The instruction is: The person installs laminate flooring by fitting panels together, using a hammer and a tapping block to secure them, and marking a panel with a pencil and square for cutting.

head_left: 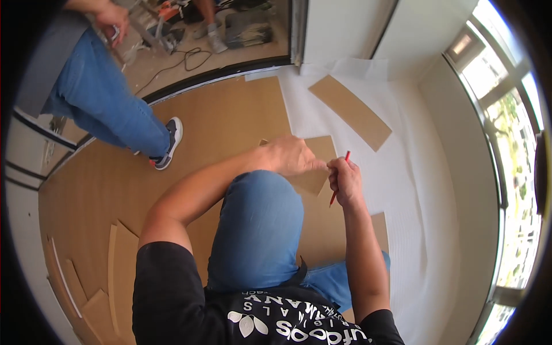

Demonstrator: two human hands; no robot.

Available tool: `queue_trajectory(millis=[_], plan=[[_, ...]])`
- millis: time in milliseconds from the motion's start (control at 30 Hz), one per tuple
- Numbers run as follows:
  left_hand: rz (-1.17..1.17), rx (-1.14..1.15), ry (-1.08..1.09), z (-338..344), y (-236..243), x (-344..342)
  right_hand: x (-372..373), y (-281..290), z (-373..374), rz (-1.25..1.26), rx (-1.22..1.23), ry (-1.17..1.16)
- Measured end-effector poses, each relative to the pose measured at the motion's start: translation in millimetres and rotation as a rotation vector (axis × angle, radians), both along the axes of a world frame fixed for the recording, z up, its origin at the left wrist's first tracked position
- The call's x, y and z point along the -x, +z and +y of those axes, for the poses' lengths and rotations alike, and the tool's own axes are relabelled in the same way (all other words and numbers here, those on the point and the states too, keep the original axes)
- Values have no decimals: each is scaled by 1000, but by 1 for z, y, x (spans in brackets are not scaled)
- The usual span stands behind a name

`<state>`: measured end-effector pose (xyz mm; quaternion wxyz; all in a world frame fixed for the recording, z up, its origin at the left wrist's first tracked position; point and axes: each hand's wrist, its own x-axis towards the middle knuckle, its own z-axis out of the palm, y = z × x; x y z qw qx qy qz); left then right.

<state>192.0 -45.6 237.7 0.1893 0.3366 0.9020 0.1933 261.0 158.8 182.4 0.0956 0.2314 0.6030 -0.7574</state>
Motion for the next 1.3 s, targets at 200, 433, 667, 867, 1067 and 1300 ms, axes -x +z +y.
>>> queue_trajectory(millis=[200,433,667,867,1067,1300], plan=[[153,-44,2,-44,-96,40,26,-113,2,-212,64,85],[-111,14,427,-102,-250,134,23,-216,56,-486,126,93],[-110,205,295,-103,-293,241,114,-255,65,-423,209,49],[175,-13,377,-74,-337,404,157,-283,38,-458,-162,83],[265,22,450,-28,-359,520,166,-286,42,-614,-259,102],[473,47,542,-5,-397,538,167,-290,33,-618,-316,97]])
